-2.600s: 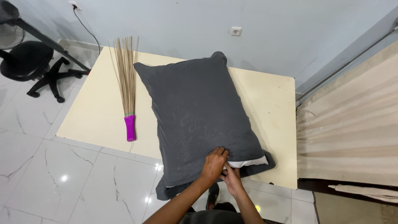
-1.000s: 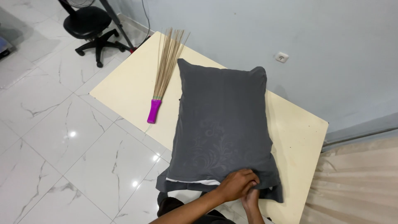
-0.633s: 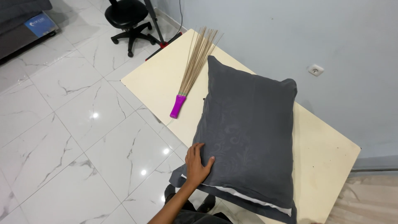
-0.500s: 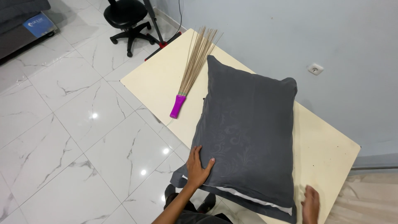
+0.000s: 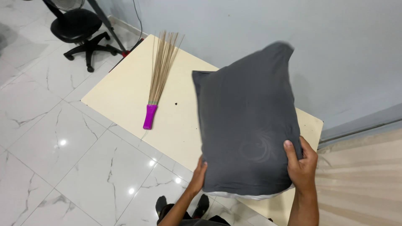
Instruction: The person lays out a dark gray pillowcase on a table, then uses a broom to hit a white pillow to fluff it. The person then inserts the pillow into the case, tucks the edges, and smooths the case over the pillow.
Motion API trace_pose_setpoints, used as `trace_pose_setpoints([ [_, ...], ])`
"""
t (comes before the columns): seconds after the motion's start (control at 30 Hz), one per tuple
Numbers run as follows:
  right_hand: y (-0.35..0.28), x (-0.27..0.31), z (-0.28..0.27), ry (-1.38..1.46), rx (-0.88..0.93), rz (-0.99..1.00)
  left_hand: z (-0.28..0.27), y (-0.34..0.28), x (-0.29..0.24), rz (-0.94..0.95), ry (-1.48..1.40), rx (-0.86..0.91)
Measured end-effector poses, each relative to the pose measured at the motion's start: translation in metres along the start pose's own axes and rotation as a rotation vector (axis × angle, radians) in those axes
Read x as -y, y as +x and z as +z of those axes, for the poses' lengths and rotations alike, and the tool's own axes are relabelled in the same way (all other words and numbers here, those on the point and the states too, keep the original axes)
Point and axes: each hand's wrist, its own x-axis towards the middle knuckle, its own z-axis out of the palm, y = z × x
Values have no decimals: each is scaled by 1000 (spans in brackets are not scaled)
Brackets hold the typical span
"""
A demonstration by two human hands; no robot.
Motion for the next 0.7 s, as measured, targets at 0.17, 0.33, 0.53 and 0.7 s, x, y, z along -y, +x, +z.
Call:
trace_pose_setpoints([
  [0.17, -28, 103, 65, -549, 501, -197, 14, -13, -53, -48, 380, 347],
  [0.33, -74, 85, 91, -286, 1075, 7, -59, 11, -28, -2, 52, -61],
  [0.53, -163, -62, 49, -209, 990, 480, -25, -44, -103, 478, 412, -60],
  [0.7, -206, -163, 43, -47, 742, 931, 23, -58, -126, 880, 880, 346],
])
